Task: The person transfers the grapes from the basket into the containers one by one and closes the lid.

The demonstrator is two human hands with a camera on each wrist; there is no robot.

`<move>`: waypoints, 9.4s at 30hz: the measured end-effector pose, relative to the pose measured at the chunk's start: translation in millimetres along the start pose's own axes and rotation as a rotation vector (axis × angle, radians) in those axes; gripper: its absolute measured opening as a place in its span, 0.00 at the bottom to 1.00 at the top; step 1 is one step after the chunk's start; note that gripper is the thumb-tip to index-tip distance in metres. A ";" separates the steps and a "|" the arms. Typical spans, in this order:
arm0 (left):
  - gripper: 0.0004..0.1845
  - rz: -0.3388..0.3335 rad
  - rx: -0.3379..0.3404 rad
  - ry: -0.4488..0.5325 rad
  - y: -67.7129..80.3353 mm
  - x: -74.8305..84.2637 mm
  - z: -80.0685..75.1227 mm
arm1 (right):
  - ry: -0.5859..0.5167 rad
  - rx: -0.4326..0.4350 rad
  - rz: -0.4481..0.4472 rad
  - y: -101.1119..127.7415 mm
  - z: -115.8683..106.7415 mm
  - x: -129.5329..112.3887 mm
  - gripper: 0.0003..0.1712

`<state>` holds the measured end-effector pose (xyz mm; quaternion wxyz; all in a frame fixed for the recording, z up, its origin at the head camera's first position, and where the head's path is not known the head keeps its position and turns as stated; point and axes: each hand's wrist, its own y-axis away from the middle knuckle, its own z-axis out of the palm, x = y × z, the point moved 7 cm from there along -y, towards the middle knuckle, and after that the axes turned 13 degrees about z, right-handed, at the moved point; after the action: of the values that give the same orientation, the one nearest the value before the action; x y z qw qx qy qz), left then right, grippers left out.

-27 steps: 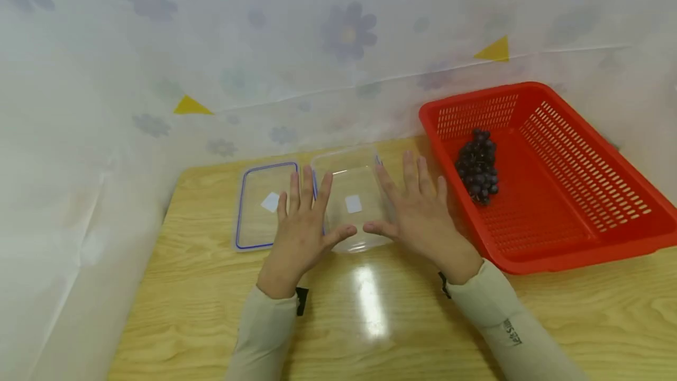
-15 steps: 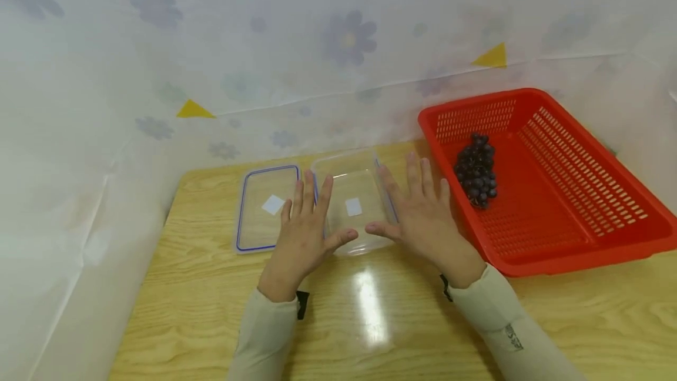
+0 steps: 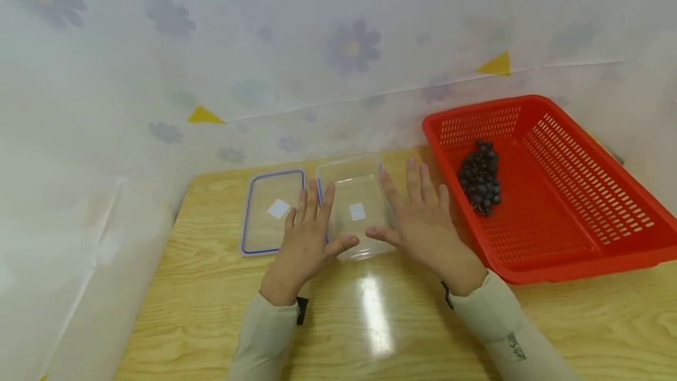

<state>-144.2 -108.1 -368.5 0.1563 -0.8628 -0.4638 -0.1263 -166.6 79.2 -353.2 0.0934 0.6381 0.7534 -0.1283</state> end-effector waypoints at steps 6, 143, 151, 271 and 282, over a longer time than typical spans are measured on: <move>0.58 -0.061 -0.063 0.059 -3.5 -2.2 12.4 | -0.022 -0.010 0.007 5.7 -10.6 -2.2 0.63; 0.67 -0.228 -0.175 0.080 7.7 -6.8 31.3 | 0.215 -0.316 -0.143 -63.9 -29.4 186.6 0.52; 0.67 -0.250 -0.171 0.105 6.4 -11.2 33.1 | 0.246 -0.334 -0.134 -66.8 -34.6 186.1 0.47; 0.67 -0.248 -0.109 0.169 -28.5 -25.9 49.5 | -0.038 -0.276 -0.189 -121.8 22.2 -44.9 0.42; 0.67 -0.222 -0.109 0.175 -29.7 -23.5 48.5 | 0.021 -0.277 -0.157 -116.5 45.6 -49.7 0.40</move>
<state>-178.3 -91.8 -417.1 0.1341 -0.7990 -0.5336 -0.2425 -274.1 0.6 -372.8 0.1622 0.5594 0.8125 -0.0232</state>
